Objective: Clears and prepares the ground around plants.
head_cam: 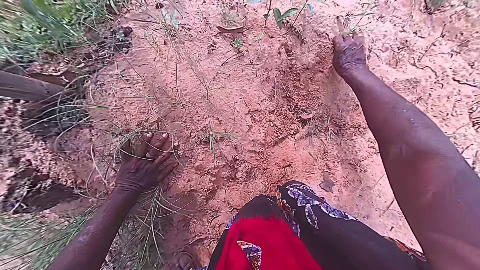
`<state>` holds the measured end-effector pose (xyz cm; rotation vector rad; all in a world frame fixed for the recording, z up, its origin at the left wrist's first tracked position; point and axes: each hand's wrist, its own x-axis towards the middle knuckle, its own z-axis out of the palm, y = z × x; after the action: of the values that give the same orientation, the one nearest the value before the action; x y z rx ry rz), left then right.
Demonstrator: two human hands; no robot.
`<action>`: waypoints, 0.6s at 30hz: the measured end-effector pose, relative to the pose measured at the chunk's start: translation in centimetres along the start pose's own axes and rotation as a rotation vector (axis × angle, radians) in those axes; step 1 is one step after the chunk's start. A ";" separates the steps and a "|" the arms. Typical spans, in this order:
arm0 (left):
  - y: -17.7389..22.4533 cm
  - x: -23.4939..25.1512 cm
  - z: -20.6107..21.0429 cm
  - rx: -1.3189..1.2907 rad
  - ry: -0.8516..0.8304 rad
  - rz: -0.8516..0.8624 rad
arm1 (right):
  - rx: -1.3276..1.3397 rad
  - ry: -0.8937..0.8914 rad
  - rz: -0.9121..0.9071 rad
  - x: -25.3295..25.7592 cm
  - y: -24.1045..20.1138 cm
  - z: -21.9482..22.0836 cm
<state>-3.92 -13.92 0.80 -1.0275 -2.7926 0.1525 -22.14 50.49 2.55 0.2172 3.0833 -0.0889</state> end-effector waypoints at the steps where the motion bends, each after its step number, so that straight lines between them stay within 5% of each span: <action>1: 0.0 0.0 -0.1 0.004 -0.008 -0.002 | -0.012 -0.020 0.032 0.9 -0.2 -0.4; 11: 0.1 0.1 0.1 0.026 0.070 0.029 | -0.051 -0.229 0.443 3.9 -0.9 -0.8; 18: 0.3 0.2 -0.1 0.021 0.042 0.018 | -0.016 -0.252 0.358 3.4 0.5 -1.1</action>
<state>-3.88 -13.56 0.88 -1.0397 -2.7390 0.1600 -25.47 51.55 3.48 0.6928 2.7443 -0.0706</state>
